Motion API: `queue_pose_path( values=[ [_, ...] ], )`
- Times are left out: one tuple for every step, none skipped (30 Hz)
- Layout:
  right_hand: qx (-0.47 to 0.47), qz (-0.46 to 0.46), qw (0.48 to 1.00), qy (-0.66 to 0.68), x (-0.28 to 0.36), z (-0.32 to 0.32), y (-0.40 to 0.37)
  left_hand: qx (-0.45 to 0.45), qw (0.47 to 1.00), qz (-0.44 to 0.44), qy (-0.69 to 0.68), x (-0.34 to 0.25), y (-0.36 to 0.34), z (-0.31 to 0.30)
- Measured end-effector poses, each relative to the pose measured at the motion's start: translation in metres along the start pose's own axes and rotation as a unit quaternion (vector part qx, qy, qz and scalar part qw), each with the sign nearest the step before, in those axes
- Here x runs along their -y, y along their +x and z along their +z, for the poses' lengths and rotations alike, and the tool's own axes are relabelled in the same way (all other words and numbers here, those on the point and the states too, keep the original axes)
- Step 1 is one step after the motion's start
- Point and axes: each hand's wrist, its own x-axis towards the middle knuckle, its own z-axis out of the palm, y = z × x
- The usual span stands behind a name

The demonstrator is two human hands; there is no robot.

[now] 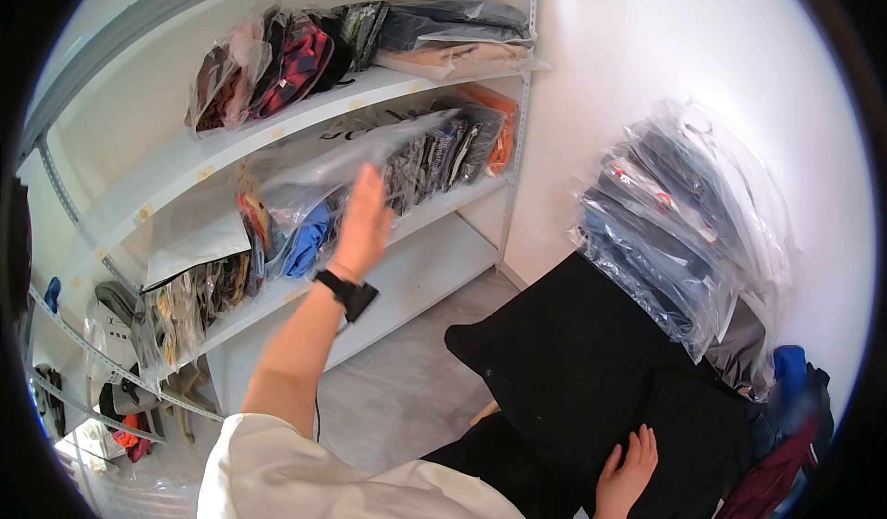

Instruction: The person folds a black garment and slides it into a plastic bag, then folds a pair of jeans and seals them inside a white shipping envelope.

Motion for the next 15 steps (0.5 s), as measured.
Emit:
queue_pose_path(
  values=[
    [0.0,0.0,1.0,0.0,0.002,-0.003,0.0,0.036,0.998,0.007,-0.043,-0.026,-0.013,0.012],
    [-0.025,-0.005,0.995,0.097,0.005,-0.008,-0.001,0.063,0.992,0.111,-0.002,-0.069,-0.019,0.003],
    [-0.049,-0.009,0.98,0.191,0.01,-0.011,0.0,0.154,0.971,0.185,0.001,-0.116,-0.029,-0.01],
    [-0.048,-0.008,0.981,0.19,0.017,-0.012,0.003,0.166,0.958,0.191,-0.133,-0.158,-0.044,-0.009],
    [0.021,0.006,0.918,0.397,0.027,-0.013,0.006,0.101,0.925,0.23,-0.284,-0.188,-0.081,0.005],
    [0.088,0.022,0.807,0.583,0.036,-0.013,0.007,0.167,0.889,0.292,-0.31,-0.218,-0.094,-0.003],
    [0.123,0.047,0.736,0.664,0.046,-0.009,0.006,0.174,0.871,0.319,-0.332,-0.247,-0.104,-0.013],
    [0.123,0.067,0.666,0.732,0.04,0.013,-0.001,0.18,0.851,0.346,-0.353,-0.269,-0.112,-0.018],
    [0.118,0.112,0.678,0.717,0.046,0.013,0.003,0.177,0.85,0.346,-0.355,-0.282,-0.123,-0.015],
    [0.113,0.156,0.687,0.701,0.051,0.012,0.008,0.194,0.84,0.295,-0.413,-0.291,-0.128,-0.013],
    [0.112,0.154,0.689,0.699,0.048,0.013,0.01,0.209,0.824,0.242,-0.468,-0.295,-0.131,-0.009],
    [0.1,0.167,0.695,0.692,0.043,0.014,0.012,0.206,0.825,0.242,-0.468,-0.292,-0.135,-0.004],
    [0.089,0.181,0.7,0.685,0.039,0.015,0.013,0.226,0.809,0.21,-0.5,-0.282,-0.135,-0.005],
    [0.09,0.181,0.7,0.685,0.033,0.015,0.012,0.247,0.792,0.176,-0.53,-0.272,-0.139,-0.005],
    [0.072,0.195,0.726,0.656,0.027,0.017,0.009,0.225,0.808,0.125,-0.53,-0.258,-0.15,0.003]
  ],
)
